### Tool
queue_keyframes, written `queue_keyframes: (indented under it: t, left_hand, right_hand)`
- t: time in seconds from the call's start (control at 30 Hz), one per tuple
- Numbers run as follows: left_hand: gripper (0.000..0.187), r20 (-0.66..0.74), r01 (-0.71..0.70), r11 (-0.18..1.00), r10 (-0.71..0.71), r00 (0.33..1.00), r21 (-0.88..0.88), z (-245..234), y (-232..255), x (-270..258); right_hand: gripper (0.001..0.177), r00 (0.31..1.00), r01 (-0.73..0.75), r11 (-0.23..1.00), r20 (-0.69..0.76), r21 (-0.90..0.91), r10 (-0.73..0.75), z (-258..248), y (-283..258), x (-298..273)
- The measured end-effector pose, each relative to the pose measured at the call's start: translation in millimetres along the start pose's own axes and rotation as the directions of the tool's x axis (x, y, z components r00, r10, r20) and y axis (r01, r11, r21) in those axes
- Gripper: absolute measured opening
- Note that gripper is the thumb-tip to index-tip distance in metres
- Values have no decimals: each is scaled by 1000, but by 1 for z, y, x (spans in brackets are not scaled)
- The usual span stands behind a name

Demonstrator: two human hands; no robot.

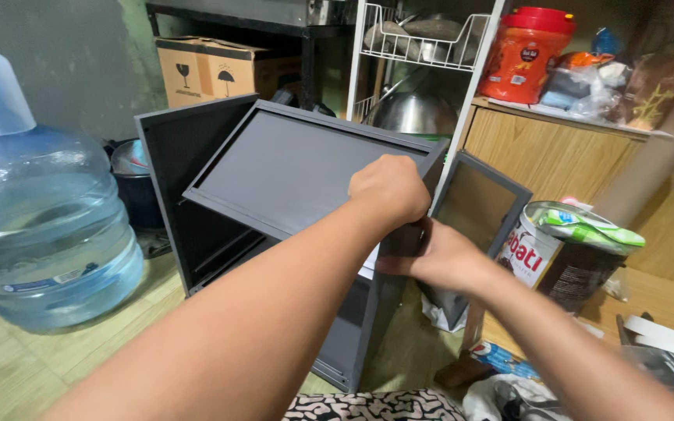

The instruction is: The person assembles a small gray metal cabinet on the floor, using a hex key to tighten screws on the frame, then attaches two ribbed glass door panels to the hinges and adjusts them before closing the doors and repositioning the finished cabinet.

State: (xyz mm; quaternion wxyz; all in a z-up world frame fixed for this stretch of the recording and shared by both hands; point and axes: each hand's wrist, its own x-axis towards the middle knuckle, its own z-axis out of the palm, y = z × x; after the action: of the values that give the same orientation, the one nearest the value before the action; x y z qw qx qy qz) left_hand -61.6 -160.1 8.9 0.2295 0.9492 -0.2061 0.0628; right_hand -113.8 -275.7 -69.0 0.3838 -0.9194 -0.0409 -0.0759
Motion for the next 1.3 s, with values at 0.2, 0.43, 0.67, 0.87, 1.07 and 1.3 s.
queue_keyframes:
  t: [0.2,0.43,0.67,0.87,1.07,1.3]
  left_hand:
    - [44,152,47,968,-9,988,-245,-3,-6,11]
    - [53,172,183,905,-124,977,-385,-39,-105,39]
    - [21,-523,382,893,-449,724,-239,-116,-266,54]
    - [38,-309,431,728,-642,702,-534,-113,-351,74]
    - [45,-192,421,709,-610,769,-566,-80,-387,103]
    - [38,-205,376,826,-489,848,-419,-77,-389,103]
  right_hand:
    - [61,946,-290,896,-243,-337,215,23,-36,-12]
    - [64,895,-398,845,-353,-357,272,34,-34,-7]
    - [57,894,-387,870,-357,-307,272,37,-23,5]
    - [53,906,-354,893,-340,-279,254,7,17,21]
    - [53,890,-369,903,-365,-221,274,-15,48,40]
    - [47,878,-410,886,-358,-216,319,-20,59,50]
